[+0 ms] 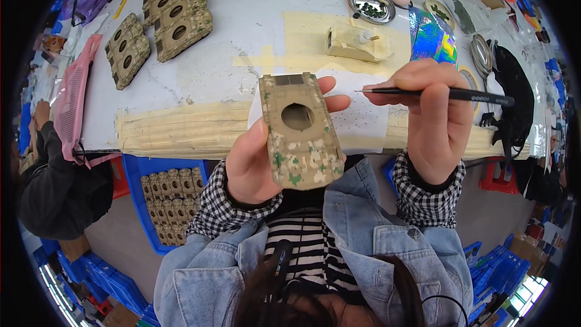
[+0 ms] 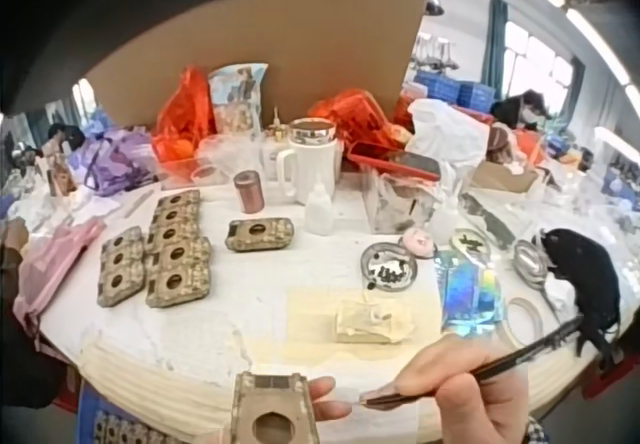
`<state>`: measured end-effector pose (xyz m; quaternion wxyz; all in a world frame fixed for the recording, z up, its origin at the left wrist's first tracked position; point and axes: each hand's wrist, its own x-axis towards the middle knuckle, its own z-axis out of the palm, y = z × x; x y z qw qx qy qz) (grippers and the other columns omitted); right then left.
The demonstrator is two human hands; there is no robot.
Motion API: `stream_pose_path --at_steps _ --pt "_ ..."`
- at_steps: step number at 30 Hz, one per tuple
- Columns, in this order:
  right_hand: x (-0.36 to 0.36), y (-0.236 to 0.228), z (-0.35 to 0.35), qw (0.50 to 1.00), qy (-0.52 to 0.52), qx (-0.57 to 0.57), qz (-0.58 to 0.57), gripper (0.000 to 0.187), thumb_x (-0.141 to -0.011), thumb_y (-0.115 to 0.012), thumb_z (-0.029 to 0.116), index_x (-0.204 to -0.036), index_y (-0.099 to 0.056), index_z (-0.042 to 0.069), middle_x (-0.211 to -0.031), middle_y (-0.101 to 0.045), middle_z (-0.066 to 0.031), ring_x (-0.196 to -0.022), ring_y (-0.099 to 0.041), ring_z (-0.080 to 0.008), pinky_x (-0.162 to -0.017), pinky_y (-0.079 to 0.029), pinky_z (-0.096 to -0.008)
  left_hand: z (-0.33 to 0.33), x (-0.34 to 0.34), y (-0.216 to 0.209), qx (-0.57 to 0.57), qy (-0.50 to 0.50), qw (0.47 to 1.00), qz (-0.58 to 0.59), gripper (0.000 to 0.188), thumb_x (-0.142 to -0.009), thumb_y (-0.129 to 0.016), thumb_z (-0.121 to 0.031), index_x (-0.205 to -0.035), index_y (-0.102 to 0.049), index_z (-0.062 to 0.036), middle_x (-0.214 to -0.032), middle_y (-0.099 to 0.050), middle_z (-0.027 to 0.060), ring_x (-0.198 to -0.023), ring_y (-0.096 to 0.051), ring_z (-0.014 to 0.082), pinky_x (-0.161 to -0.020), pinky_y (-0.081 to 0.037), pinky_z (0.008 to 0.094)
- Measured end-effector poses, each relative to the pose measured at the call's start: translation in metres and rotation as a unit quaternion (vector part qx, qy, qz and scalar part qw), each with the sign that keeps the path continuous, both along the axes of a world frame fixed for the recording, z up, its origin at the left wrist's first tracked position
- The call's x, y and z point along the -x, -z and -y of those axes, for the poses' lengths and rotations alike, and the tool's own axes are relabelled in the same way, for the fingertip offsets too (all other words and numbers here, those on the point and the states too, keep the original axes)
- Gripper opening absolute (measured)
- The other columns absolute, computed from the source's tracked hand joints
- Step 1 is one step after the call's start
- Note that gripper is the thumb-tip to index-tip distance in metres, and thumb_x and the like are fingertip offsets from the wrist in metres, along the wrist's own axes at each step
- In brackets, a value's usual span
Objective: Apply fine markings or coloring to toy tank turret components using a detailing pen.
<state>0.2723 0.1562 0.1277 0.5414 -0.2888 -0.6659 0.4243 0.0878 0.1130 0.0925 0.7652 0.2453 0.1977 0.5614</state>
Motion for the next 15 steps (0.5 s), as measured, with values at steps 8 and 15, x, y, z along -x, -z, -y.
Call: stream_pose_path --at_steps 8,15 --pt "0.015 -0.017 0.002 0.988 -0.074 -0.112 0.083 0.034 -0.096 -0.045 0.028 -0.091 -0.057 -0.004 -0.085 -0.062 -0.0183 -0.083 -0.063 -0.0255 -0.081 -0.051 -0.0397 0.0 0.009 0.013 0.054 0.074 0.96 0.265 0.056 -0.097 -0.032 -0.042 -0.137 -0.03 -0.0032 -0.137 -0.038 0.0178 -0.115 -0.052 0.0303 -0.092 -0.05 0.0449" --pt "0.024 -0.015 -0.001 0.99 -0.108 -0.07 0.061 0.014 -0.086 -0.061 0.008 -0.094 -0.064 -0.002 -0.087 -0.065 -0.011 -0.08 -0.059 -0.0216 -0.072 -0.047 -0.0304 0.002 0.01 0.016 0.055 0.086 0.951 0.291 0.054 -0.097 -0.033 -0.043 -0.133 -0.036 -0.0033 -0.128 -0.047 0.0174 -0.113 -0.054 0.0315 -0.095 -0.048 0.0459"
